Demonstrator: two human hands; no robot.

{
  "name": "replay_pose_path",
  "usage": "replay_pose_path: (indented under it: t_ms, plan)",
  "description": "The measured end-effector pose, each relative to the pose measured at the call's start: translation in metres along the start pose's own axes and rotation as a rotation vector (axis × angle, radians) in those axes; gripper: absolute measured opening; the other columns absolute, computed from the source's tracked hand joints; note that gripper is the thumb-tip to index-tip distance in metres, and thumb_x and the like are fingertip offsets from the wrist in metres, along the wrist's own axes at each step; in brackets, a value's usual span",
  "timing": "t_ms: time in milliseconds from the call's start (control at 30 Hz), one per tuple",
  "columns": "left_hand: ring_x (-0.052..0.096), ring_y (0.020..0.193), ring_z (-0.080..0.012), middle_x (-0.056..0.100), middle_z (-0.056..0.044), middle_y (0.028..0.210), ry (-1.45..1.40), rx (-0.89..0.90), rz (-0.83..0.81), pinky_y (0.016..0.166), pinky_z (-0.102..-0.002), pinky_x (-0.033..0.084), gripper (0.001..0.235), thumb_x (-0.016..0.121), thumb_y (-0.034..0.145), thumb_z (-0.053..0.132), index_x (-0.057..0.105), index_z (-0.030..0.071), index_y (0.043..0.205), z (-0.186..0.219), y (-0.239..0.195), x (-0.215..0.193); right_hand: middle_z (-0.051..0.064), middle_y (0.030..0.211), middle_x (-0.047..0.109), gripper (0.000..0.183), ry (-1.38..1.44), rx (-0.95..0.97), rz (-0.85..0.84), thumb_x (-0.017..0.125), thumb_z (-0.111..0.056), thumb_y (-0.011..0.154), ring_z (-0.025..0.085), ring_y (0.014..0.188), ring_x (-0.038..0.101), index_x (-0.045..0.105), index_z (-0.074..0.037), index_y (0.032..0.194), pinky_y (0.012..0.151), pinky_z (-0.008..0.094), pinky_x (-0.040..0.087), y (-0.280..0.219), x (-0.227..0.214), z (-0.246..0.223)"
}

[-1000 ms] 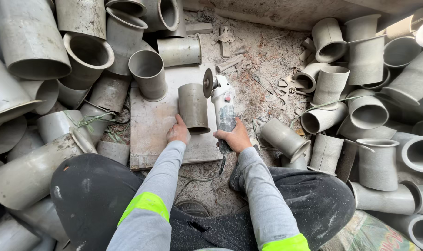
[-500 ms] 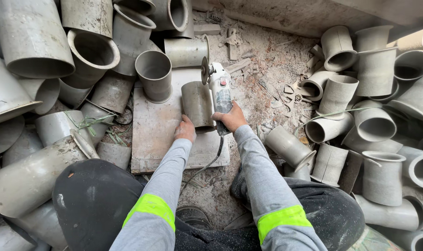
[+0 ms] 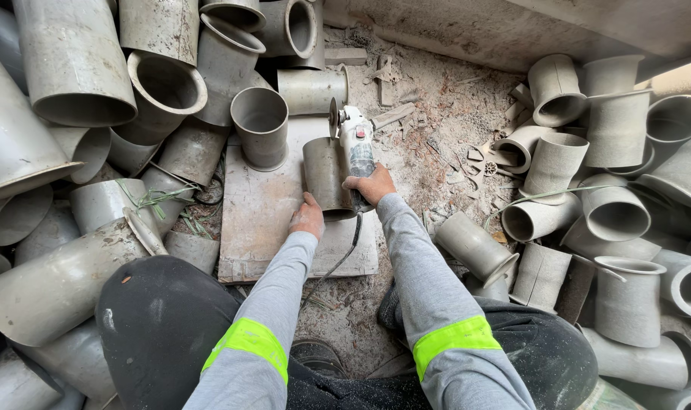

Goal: The person sits on the ground surrounded by concrete pipe sections and uses an angle grinder to smooth the edges of individual pipe pieces. They pick up a pipe, place it on a wooden board, and grind the rim before setting it aside and repeating the process with another piece.

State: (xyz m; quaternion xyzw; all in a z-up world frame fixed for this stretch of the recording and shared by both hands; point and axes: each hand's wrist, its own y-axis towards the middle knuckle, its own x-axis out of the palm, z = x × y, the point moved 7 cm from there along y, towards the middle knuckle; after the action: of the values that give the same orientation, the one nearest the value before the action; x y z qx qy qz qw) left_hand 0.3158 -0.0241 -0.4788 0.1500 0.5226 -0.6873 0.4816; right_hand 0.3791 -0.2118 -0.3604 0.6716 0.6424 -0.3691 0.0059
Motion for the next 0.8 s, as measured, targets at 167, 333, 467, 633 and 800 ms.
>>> replay_pose_path:
  t_ms: [167, 333, 467, 633, 800]
  plan:
    - [0.061, 0.124, -0.0427, 0.059, -0.026, 0.139, 0.01, 0.01, 0.019, 0.105, -0.047, 0.052, 0.07, 0.053, 0.098, 0.005, 0.019, -0.004, 0.159, 0.001, 0.003, 0.003, 0.02, 0.102, 0.073, 0.081, -0.046, 0.045, -0.001, 0.086, -0.03, 0.054, 0.027, 0.084, 0.074, 0.058, 0.008, 0.12, 0.078, 0.035, 0.061, 0.001, -0.001, 0.0]
    - [0.064, 0.119, -0.0426, 0.062, -0.027, 0.134, 0.024, 0.032, 0.046, 0.103, -0.047, 0.054, 0.066, 0.051, 0.099, 0.005, 0.022, -0.007, 0.157, 0.001, 0.004, 0.004, 0.02, 0.103, 0.072, 0.084, -0.066, 0.044, 0.008, 0.088, -0.03, 0.054, 0.028, 0.085, 0.074, 0.056, 0.008, 0.121, 0.079, 0.034, 0.06, 0.003, -0.003, 0.0]
    - [0.066, 0.116, -0.0424, 0.063, -0.028, 0.13, 0.039, 0.055, 0.071, 0.099, -0.047, 0.056, 0.065, 0.051, 0.098, 0.005, 0.023, -0.009, 0.154, 0.002, 0.008, 0.006, 0.02, 0.103, 0.073, 0.08, -0.08, 0.053, -0.003, 0.087, -0.031, 0.053, 0.028, 0.085, 0.074, 0.06, 0.008, 0.119, 0.078, 0.035, 0.061, 0.005, -0.002, -0.001]
    - [0.067, 0.114, -0.0423, 0.065, -0.029, 0.127, 0.034, 0.069, 0.101, 0.098, -0.047, 0.056, 0.061, 0.05, 0.099, 0.006, 0.026, -0.009, 0.153, -0.002, 0.012, 0.011, 0.019, 0.102, 0.074, 0.078, -0.08, 0.049, -0.01, 0.087, -0.03, 0.054, 0.027, 0.084, 0.074, 0.061, 0.007, 0.117, 0.077, 0.035, 0.061, 0.005, -0.001, 0.002]
    - [0.067, 0.114, -0.0423, 0.065, -0.028, 0.127, 0.022, 0.059, 0.111, 0.097, -0.048, 0.056, 0.058, 0.049, 0.1, 0.007, 0.027, -0.009, 0.152, -0.001, 0.012, 0.01, 0.02, 0.102, 0.073, 0.078, -0.054, 0.052, -0.01, 0.088, -0.028, 0.055, 0.027, 0.084, 0.074, 0.059, 0.007, 0.118, 0.077, 0.035, 0.061, 0.004, -0.001, 0.003]
